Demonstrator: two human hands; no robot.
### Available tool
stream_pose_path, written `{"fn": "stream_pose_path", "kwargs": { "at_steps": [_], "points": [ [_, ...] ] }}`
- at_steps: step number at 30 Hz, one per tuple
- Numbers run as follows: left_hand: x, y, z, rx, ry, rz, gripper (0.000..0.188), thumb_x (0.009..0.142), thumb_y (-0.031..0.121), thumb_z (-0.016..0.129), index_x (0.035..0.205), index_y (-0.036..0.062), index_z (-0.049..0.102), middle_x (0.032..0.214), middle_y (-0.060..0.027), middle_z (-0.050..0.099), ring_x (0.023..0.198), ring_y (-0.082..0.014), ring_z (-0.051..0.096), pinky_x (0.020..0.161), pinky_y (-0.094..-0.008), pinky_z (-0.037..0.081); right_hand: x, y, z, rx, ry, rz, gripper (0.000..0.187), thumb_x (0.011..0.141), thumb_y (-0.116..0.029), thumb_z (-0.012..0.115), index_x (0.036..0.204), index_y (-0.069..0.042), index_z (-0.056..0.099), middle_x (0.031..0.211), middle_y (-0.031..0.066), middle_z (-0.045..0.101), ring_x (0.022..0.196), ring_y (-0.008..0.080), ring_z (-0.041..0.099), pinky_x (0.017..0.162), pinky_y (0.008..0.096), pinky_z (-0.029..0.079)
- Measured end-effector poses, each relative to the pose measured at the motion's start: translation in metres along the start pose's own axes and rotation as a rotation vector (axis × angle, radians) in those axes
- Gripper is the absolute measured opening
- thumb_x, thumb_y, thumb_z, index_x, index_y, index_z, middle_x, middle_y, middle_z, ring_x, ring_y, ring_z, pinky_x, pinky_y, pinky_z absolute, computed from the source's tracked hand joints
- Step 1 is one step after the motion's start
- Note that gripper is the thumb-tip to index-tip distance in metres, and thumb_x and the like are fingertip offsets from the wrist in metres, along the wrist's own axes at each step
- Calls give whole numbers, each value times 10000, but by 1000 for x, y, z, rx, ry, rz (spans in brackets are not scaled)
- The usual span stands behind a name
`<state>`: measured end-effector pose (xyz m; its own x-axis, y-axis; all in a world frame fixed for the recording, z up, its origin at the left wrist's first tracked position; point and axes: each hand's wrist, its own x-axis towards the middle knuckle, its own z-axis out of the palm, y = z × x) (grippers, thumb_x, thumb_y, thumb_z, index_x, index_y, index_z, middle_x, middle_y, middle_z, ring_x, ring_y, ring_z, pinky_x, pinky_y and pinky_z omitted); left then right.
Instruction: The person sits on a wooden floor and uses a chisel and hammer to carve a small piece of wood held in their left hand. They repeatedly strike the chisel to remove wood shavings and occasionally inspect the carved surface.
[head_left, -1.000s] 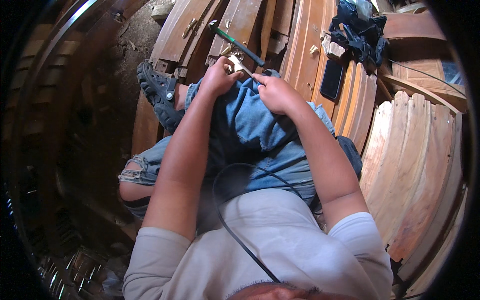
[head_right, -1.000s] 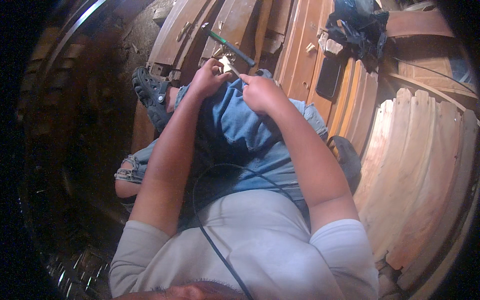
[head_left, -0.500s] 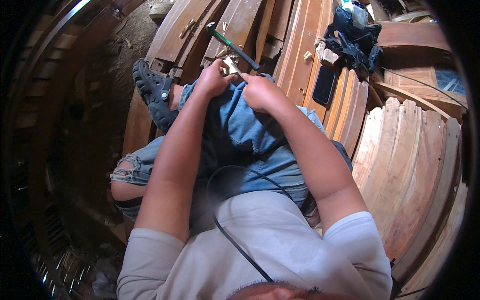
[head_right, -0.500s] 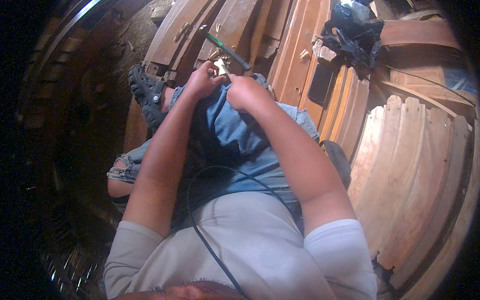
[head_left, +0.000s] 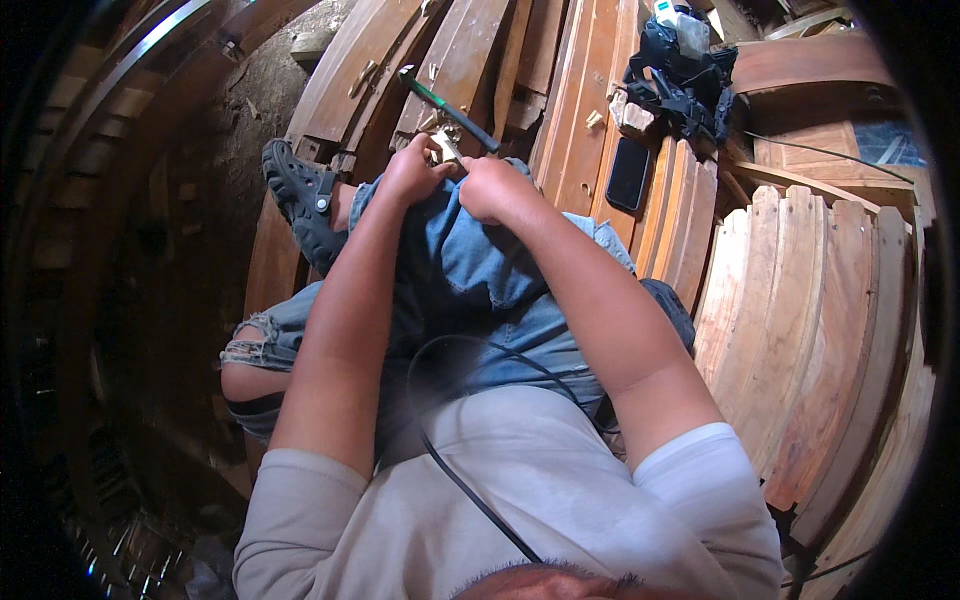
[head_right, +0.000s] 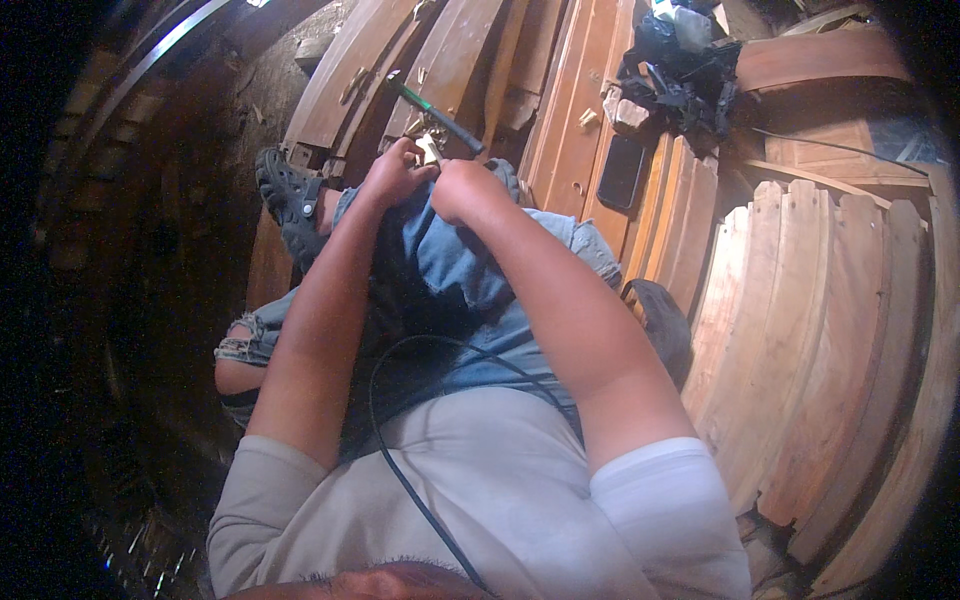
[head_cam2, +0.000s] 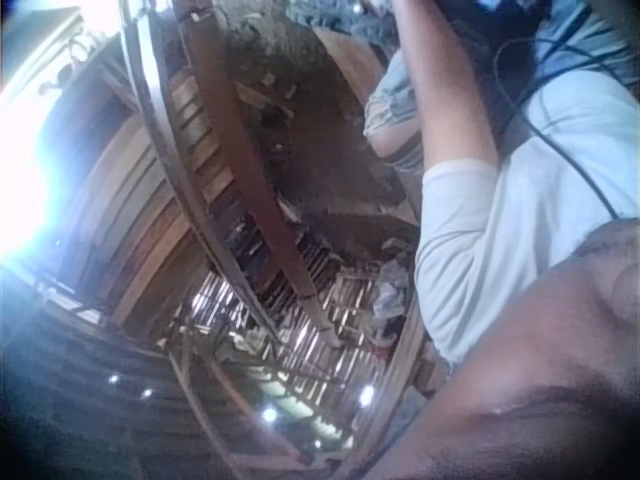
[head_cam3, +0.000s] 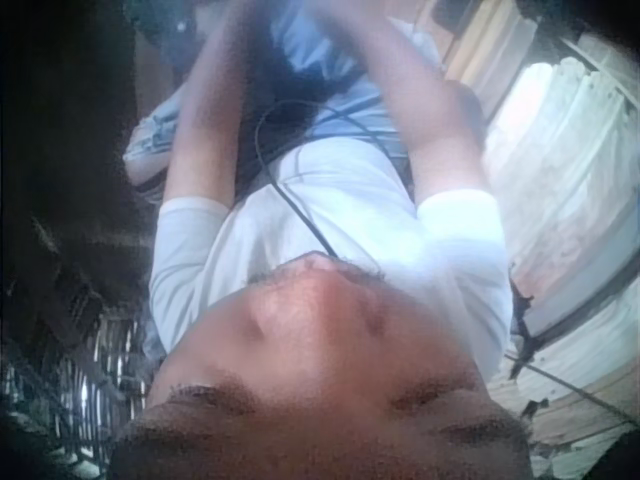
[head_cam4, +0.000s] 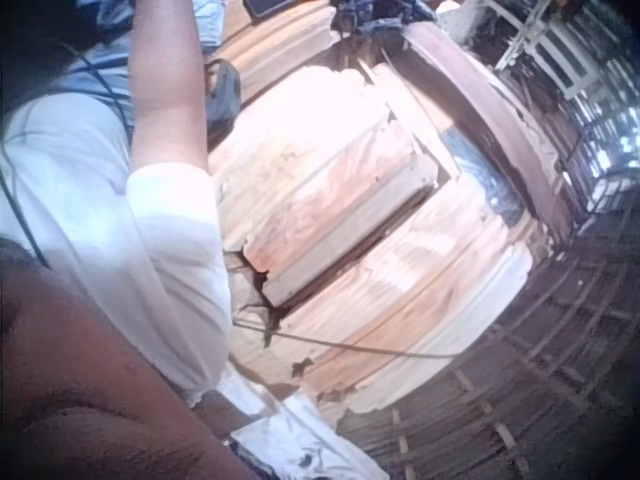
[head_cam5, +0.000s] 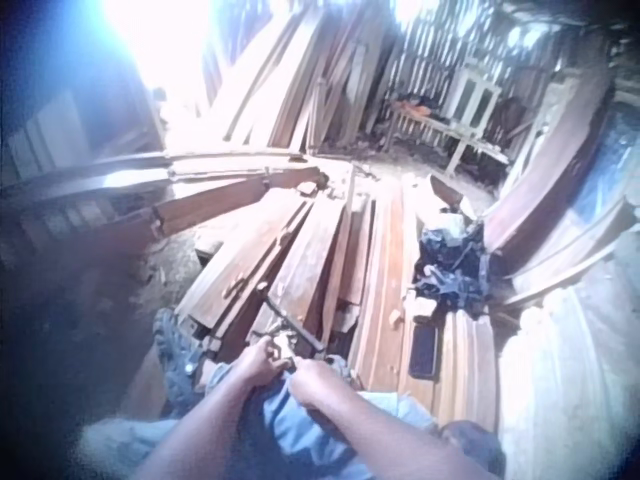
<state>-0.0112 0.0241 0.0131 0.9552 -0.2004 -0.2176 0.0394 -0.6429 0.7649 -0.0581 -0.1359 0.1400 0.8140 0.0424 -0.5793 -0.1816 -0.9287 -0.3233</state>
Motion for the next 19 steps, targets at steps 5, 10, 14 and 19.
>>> {"fn": "stream_pose_path", "kwargs": {
  "at_steps": [5,10,14,19],
  "points": [
    [0,1,-1,-5,-5,-5,562,818,379,918,1214,72,663,1181,-222,757,1136,-396,724,956,-467,565,8,3,5,-14,7,-10,461,971,-158,554,1413,-98,669,1359,216,711,1257,400,689,1070,484,541],
    [0,6,-5,28,-54,-21,552,835,371,916,1228,82,658,1278,-233,736,1224,-402,701,1016,-463,550,6,5,21,50,84,6,492,968,-154,544,1444,-96,650,1374,230,701,1287,399,673,1091,485,529],
    [-1,2,0,61,-46,-10,562,830,371,917,1223,75,645,1260,-240,736,1199,-415,703,997,-474,556,0,10,27,90,124,-28,522,962,-158,530,1469,-77,624,1384,248,690,1296,399,666,1101,479,522],
    [-4,6,-1,116,-96,-16,595,875,395,882,1279,69,592,1288,-286,715,1227,-447,689,1033,-493,538,9,25,25,53,25,-84,629,981,-190,510,1608,-146,511,1407,281,663,1305,398,657,1127,430,503]
  ]
}}
